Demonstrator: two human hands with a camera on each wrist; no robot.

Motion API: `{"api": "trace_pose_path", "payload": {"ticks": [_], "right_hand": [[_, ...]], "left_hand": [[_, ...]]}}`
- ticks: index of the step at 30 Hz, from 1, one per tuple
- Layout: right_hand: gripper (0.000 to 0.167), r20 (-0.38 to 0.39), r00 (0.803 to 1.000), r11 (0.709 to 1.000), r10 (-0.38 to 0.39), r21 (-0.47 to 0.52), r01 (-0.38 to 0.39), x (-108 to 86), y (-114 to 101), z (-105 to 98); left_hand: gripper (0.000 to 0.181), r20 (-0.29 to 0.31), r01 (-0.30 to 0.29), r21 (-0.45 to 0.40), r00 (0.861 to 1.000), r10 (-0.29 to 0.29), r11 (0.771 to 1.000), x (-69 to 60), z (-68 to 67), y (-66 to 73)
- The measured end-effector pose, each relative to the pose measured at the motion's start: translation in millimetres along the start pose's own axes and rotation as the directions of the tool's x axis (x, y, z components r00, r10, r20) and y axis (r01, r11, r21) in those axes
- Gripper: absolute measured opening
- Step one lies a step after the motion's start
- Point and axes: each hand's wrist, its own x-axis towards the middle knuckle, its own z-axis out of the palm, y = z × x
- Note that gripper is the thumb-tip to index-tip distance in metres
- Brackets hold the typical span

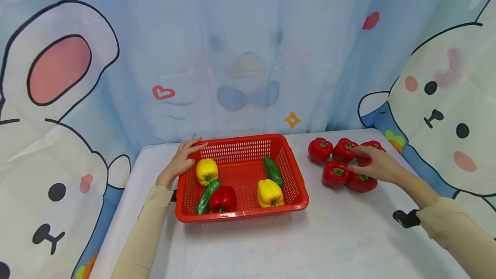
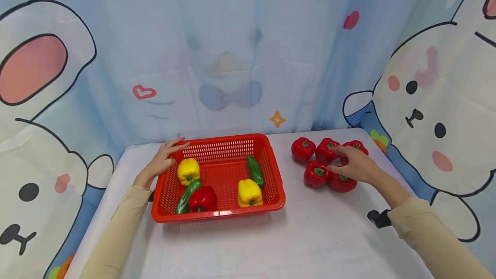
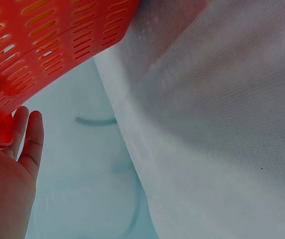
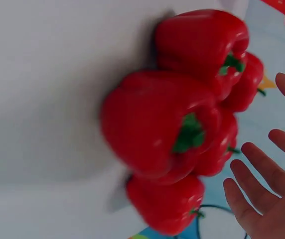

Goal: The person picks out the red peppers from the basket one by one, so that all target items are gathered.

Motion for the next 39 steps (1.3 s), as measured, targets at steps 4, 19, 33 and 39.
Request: {"api": "trace_pose_path", "payload": {"ticks": [4,19,33,39], "right_hand": [[0.073,0.028,1.000,1.000,0.006,-0.020,-0.006,18.4,-27.8,1.1],[0.059,0.117,0.979,0.985,-0.170,0.041,0.166,99.3,-130.3,49.2],[0.060,0.382,0.867,0.943,-0.319,0.216,0.252,130.9,-216.9,98.4],[0.056,0.548,0.791,0.948,-0.271,0.294,0.121,141.4,-244.0,122.8]], "left_hand": [[0.071,-0.001,-0.002,-0.006,1.000,0.002,1.000,0.2,0.0,-2.1],[0.071,-0.001,0.007,0.012,1.000,-0.007,1.000,2.1,-1.5,0.1],[0.073,0.020,0.046,0.005,0.999,-0.046,0.999,-2.7,-0.6,-0.4],[0.073,0.019,0.044,0.007,0.999,-0.045,0.999,-0.7,0.1,-1.3]]}}
